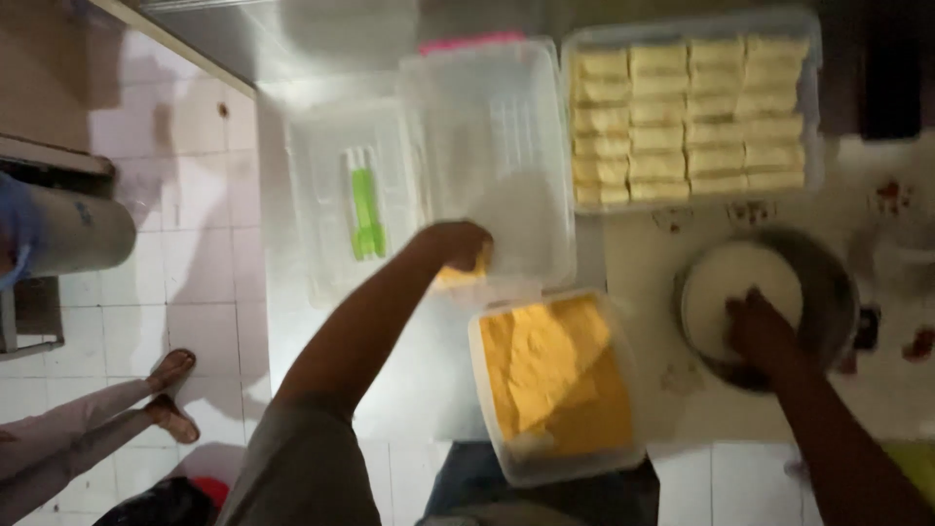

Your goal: The person dips rectangular food items into a white liquid in a metal bowl, then rolls them in a container of yellow crumbs. The coated items are placed into a clear plastic container. The process is repeated for several items.

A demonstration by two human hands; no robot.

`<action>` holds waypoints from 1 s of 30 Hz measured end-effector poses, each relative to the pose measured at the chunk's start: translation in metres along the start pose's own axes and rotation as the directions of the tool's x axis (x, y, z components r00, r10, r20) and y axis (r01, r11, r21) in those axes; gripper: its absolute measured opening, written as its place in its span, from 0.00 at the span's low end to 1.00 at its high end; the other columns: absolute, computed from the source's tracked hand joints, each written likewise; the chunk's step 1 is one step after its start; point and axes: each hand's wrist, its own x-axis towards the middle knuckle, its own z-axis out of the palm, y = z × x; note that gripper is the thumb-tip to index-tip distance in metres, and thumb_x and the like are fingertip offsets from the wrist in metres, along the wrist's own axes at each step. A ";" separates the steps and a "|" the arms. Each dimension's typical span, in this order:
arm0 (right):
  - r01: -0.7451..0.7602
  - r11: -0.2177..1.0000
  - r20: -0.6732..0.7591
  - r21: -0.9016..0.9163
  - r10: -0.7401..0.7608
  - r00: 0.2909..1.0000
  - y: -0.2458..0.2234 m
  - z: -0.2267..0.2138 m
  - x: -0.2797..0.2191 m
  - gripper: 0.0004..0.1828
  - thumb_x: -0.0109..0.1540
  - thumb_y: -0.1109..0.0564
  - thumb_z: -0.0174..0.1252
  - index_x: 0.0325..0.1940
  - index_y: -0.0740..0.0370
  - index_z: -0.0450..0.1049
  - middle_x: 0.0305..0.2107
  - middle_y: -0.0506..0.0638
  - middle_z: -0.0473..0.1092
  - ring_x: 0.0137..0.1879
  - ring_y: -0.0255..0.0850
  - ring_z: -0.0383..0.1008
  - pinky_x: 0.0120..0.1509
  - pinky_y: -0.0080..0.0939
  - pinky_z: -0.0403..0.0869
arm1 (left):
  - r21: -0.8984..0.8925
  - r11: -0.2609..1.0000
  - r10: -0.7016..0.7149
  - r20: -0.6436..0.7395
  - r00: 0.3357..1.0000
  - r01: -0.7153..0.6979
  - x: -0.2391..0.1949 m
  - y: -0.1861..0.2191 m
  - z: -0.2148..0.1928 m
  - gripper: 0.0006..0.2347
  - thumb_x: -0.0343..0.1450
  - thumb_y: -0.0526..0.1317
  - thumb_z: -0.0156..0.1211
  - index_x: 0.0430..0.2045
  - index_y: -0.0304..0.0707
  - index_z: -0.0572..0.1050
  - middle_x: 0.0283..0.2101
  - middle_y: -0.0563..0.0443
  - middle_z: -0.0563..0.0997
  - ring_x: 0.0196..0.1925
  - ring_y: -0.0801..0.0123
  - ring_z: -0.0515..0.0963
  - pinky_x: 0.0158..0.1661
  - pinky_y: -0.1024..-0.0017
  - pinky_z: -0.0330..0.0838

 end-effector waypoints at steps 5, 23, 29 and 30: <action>-0.029 0.986 -0.050 0.165 0.038 0.998 -0.025 -0.049 -0.026 0.23 0.60 0.53 0.58 0.58 0.63 0.72 0.57 0.62 0.63 0.50 0.57 0.75 0.53 0.55 0.79 | -0.077 0.950 0.122 -0.802 0.585 -0.303 -0.083 0.043 -0.008 0.23 0.69 0.37 0.59 0.62 0.38 0.70 0.61 0.35 0.72 0.58 0.41 0.73 0.58 0.50 0.68; 0.020 0.949 -0.236 0.314 0.058 0.970 -0.044 -0.071 -0.047 0.33 0.61 0.58 0.66 0.70 0.70 0.72 0.62 0.80 0.63 0.58 0.72 0.76 0.50 0.62 0.81 | -0.308 0.942 -0.101 -0.641 0.761 -0.134 -0.106 0.271 0.141 0.47 0.54 0.59 0.75 0.67 0.37 0.61 0.61 0.29 0.67 0.65 0.32 0.68 0.57 0.45 0.76; 0.004 0.936 -0.235 0.351 0.084 0.968 -0.041 -0.069 -0.045 0.33 0.60 0.58 0.66 0.71 0.67 0.73 0.66 0.80 0.60 0.60 0.70 0.75 0.51 0.64 0.80 | -0.244 0.969 -0.156 -0.503 0.850 0.034 -0.099 0.302 0.138 0.38 0.61 0.48 0.70 0.67 0.41 0.61 0.61 0.32 0.67 0.61 0.36 0.71 0.50 0.48 0.76; 0.015 0.939 -0.238 0.343 0.071 0.969 -0.042 -0.067 -0.044 0.33 0.60 0.58 0.66 0.71 0.67 0.73 0.66 0.80 0.60 0.60 0.70 0.75 0.51 0.64 0.80 | -0.254 0.966 -0.169 -0.504 0.847 0.041 -0.095 0.302 0.143 0.38 0.61 0.48 0.70 0.67 0.41 0.61 0.61 0.32 0.67 0.61 0.36 0.71 0.50 0.48 0.76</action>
